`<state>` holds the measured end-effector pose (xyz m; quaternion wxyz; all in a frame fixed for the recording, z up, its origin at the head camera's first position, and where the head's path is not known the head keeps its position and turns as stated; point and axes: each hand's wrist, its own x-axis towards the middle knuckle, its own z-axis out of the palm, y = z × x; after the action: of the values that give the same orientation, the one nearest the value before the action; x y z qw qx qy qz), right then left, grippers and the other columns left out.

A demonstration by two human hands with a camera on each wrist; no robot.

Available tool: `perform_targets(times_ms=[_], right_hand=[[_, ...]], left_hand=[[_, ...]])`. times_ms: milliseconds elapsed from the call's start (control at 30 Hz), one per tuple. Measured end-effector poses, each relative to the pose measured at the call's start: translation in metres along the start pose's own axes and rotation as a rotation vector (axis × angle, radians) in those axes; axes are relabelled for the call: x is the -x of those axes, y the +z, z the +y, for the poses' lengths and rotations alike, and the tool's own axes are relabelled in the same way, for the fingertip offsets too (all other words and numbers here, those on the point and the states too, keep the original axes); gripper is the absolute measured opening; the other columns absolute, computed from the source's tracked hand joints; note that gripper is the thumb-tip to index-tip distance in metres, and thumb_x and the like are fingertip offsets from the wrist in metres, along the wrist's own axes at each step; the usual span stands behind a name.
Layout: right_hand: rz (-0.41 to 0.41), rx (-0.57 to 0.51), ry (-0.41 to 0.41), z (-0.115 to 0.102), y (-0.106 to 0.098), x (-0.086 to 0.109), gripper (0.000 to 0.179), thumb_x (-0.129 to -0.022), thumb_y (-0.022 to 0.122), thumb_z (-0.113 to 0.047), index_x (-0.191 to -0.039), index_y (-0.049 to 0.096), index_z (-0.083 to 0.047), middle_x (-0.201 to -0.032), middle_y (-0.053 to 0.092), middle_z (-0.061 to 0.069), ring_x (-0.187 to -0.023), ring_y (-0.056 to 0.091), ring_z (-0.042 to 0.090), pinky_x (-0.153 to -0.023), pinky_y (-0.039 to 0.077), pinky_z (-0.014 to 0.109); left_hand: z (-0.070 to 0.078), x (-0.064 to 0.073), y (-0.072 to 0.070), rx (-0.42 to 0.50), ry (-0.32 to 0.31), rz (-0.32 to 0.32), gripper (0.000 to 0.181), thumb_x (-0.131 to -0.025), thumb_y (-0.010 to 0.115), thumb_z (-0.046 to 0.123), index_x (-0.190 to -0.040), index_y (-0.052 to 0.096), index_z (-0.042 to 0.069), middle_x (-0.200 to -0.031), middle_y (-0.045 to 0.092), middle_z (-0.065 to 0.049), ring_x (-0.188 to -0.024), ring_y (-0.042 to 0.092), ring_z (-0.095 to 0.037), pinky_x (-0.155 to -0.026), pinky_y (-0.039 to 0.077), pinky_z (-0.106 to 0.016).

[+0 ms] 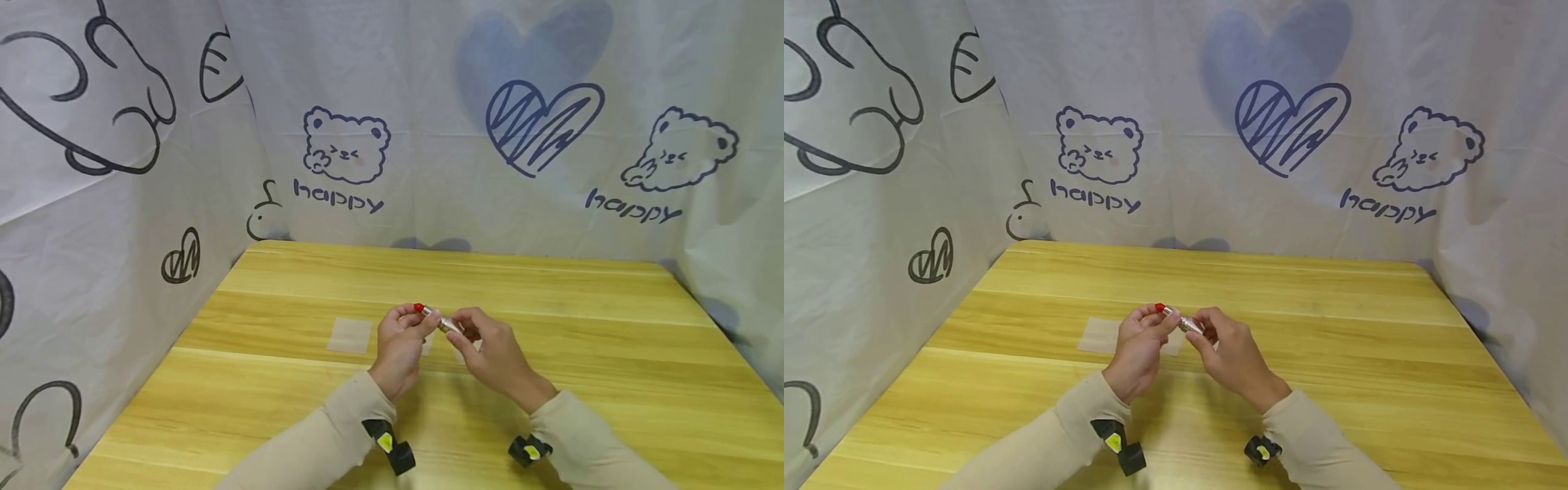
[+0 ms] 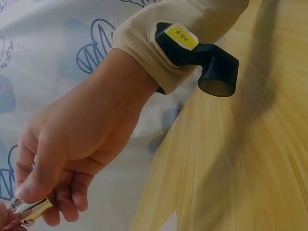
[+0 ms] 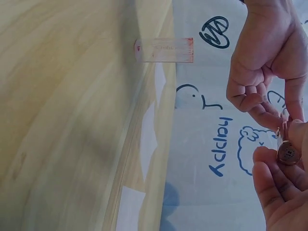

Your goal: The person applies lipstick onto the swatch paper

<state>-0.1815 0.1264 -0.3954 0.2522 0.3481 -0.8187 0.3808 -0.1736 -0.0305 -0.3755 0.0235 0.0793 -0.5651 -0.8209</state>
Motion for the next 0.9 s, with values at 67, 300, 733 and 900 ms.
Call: perform_targets(times_ms=[67, 300, 733, 900], right_hand=[[-0.010, -0.033, 0.013, 0.0001, -0.0008, 0.0004, 0.018, -0.087, 0.068, 0.004, -0.103, 0.059, 0.001, -0.079, 0.066, 0.003, -0.065, 0.061, 0.006, -0.057, 0.053, 0.024], [-0.026, -0.105, 0.049, -0.0009, -0.0027, 0.0008, 0.010, -0.097, 0.054, 0.002, -0.105, 0.059, 0.001, -0.077, 0.066, 0.004, -0.064, 0.063, 0.009, -0.054, 0.052, 0.024], [-0.046, -0.137, 0.114, -0.0037, -0.0050, 0.0000, 0.011, -0.098, 0.050, 0.004, -0.103, 0.060, 0.002, -0.077, 0.064, 0.003, -0.062, 0.062, 0.009, -0.054, 0.052, 0.025], [-0.057, -0.155, 0.133, -0.0033, -0.0054, -0.0004, 0.011, -0.098, 0.051, 0.003, -0.104, 0.060, 0.002, -0.078, 0.065, 0.004, -0.063, 0.064, 0.010, -0.057, 0.054, 0.025]], left_hand=[[0.0004, -0.0001, 0.0003, 0.009, 0.004, -0.015, 0.031, -0.085, 0.074, 0.005, -0.105, 0.050, 0.002, -0.089, 0.061, -0.004, -0.080, 0.053, -0.014, -0.069, 0.039, -0.025], [0.0020, 0.0000, 0.0014, 0.040, 0.001, -0.068, 0.026, -0.089, 0.068, 0.000, -0.108, 0.049, 0.001, -0.102, 0.066, -0.013, -0.085, 0.058, -0.013, -0.072, 0.039, -0.026], [0.0000, -0.0026, 0.0003, 0.128, -0.044, -0.153, 0.025, -0.093, 0.061, -0.004, -0.113, 0.046, -0.001, -0.112, 0.066, -0.015, -0.090, 0.058, -0.011, -0.071, 0.041, -0.023], [0.0014, -0.0035, -0.0039, 0.083, -0.058, -0.167, 0.028, -0.092, 0.064, 0.001, -0.113, 0.046, 0.000, -0.108, 0.068, -0.010, -0.085, 0.059, -0.010, -0.068, 0.043, -0.024]])
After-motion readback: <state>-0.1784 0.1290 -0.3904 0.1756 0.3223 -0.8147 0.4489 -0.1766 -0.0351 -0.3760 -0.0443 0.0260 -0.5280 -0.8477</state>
